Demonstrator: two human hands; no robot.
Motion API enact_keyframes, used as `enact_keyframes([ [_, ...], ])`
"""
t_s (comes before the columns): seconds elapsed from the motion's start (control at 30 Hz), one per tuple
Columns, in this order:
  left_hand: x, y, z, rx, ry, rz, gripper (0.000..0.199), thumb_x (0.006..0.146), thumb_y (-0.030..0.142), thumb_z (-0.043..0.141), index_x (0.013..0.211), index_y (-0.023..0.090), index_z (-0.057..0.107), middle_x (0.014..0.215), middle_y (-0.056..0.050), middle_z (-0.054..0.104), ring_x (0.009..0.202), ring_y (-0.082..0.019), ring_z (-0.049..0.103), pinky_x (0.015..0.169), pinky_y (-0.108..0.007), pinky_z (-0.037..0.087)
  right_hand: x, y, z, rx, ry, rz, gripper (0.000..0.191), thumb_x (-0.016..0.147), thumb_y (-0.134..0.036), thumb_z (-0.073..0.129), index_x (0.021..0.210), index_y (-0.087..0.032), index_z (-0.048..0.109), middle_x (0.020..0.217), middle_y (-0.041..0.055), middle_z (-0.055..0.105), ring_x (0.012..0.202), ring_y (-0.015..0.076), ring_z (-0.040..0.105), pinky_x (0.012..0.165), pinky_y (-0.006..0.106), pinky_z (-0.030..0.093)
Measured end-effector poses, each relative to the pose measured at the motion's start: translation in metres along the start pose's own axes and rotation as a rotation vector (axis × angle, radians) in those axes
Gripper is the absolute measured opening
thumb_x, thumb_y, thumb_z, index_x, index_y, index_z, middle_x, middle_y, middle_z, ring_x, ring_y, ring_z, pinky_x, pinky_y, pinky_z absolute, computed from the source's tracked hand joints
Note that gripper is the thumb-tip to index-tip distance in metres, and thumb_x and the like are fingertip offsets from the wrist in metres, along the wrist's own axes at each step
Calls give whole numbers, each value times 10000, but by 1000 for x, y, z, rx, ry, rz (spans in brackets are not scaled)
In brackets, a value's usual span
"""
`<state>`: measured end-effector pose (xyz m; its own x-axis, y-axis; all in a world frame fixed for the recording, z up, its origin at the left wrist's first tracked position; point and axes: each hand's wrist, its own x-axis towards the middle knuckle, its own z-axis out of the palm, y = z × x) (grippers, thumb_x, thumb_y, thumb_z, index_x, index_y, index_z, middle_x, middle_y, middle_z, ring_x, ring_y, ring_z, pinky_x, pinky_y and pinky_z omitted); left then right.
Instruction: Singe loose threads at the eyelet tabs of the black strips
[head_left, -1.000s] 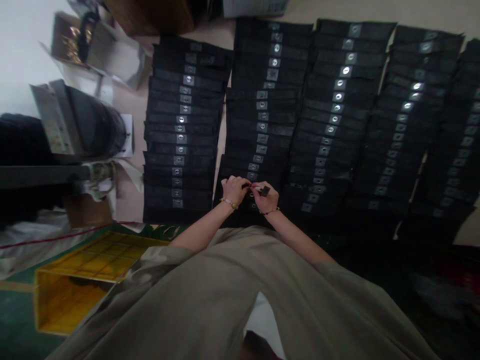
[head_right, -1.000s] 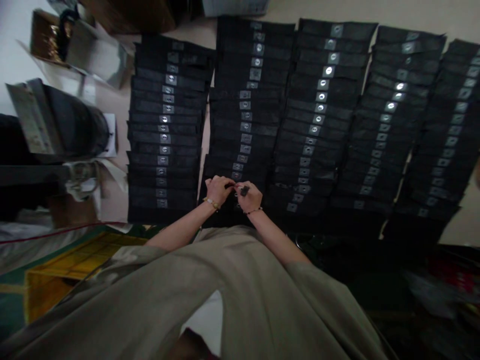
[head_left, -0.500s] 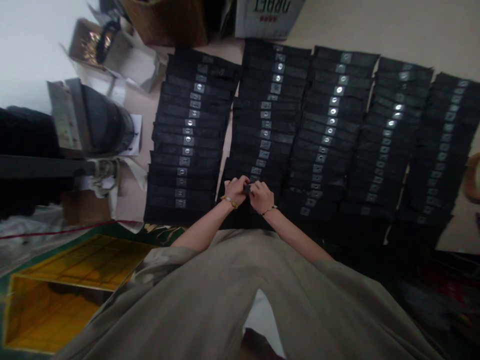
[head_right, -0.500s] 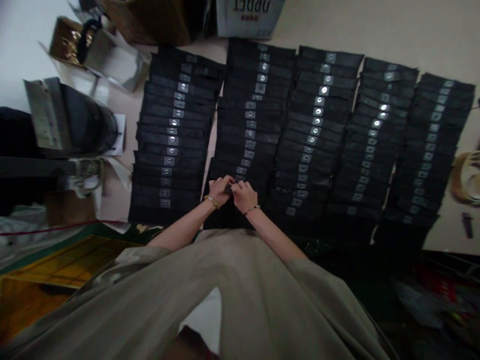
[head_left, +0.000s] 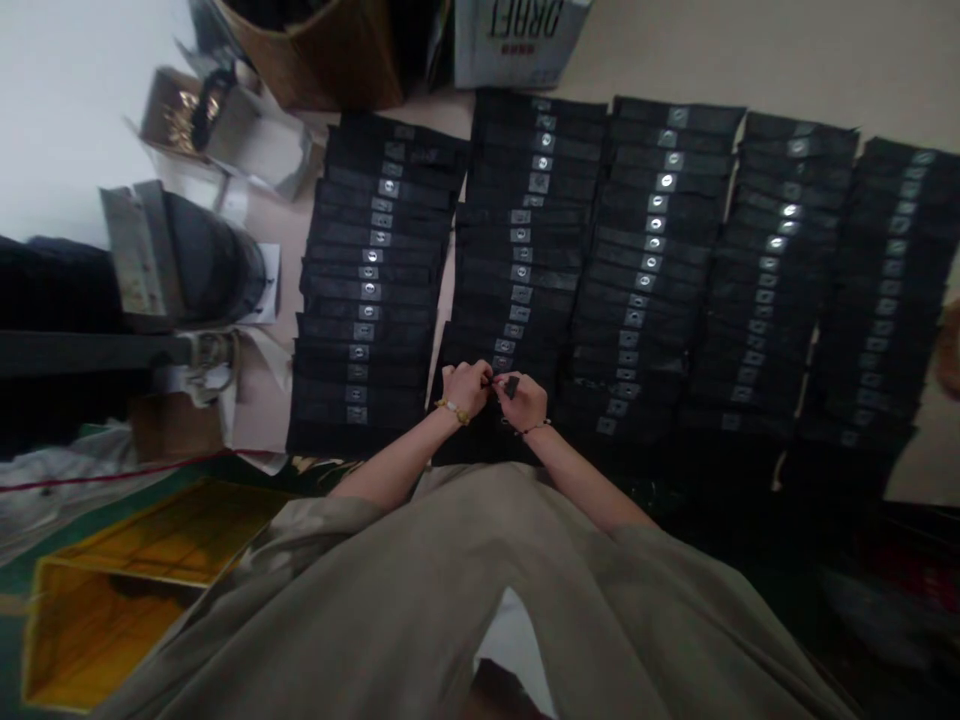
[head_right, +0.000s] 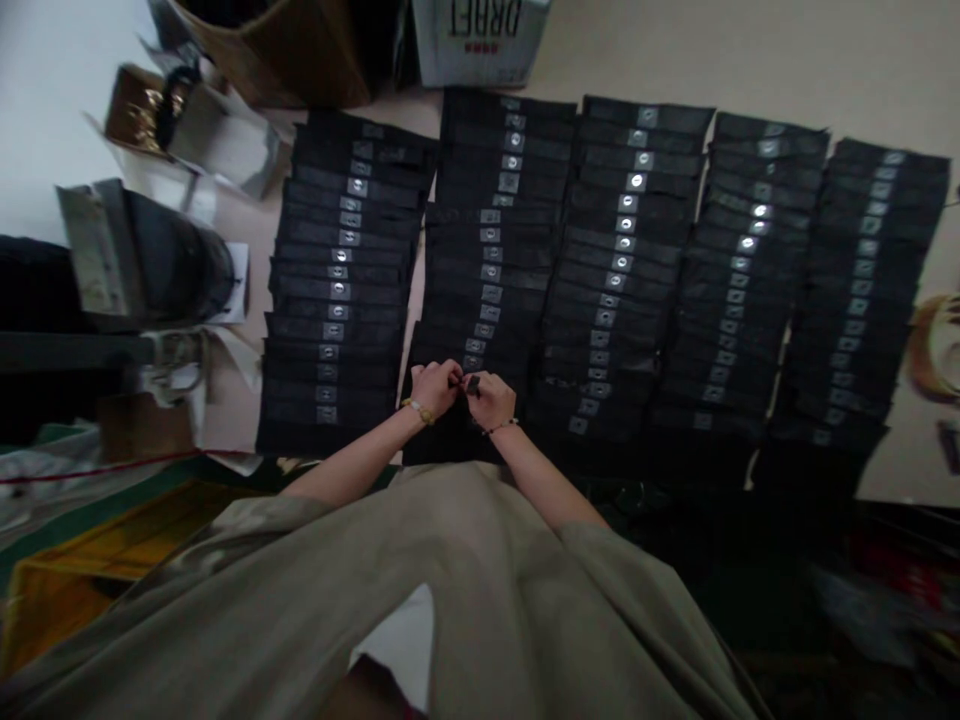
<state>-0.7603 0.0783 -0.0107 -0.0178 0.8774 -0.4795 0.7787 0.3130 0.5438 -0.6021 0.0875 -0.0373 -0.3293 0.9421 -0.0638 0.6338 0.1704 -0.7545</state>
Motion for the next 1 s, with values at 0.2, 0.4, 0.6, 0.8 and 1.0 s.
enact_keyframes([
  [0.2,23,8,-7,61,129,156,172,947,317,562,1031,285,709,1088,-29,728,1065,-227,575,947,-426,293,24,10,-8,299,196,93,197,885,-405,644,868,-230,733,946,52,753,930,214,707,901,388,569],
  [0.4,47,-8,-3,44,28,223,184,915,391,638,1024,310,762,1083,-22,728,1093,-222,549,955,-415,307,26,26,-7,358,227,131,190,855,-406,676,838,-223,721,906,56,742,882,211,707,880,405,582],
  [0.6,49,-13,1,56,25,204,186,905,388,657,1043,330,767,1049,-25,711,1072,-220,535,933,-414,320,26,26,-3,356,180,131,165,858,-388,680,833,-230,722,892,45,740,873,207,705,864,389,581],
  [0.8,52,-12,1,8,10,201,177,890,328,672,1052,298,738,1066,-34,714,1079,-246,543,915,-420,319,28,23,-2,182,108,92,208,904,-417,617,862,-246,728,921,38,740,896,207,700,870,369,564],
  [1.0,53,-11,-2,-51,2,150,264,864,343,703,1112,283,636,1036,-22,726,1061,-250,568,893,-396,332,35,8,-5,-182,20,41,179,915,-347,583,895,-247,729,940,61,730,882,221,656,770,328,522],
])
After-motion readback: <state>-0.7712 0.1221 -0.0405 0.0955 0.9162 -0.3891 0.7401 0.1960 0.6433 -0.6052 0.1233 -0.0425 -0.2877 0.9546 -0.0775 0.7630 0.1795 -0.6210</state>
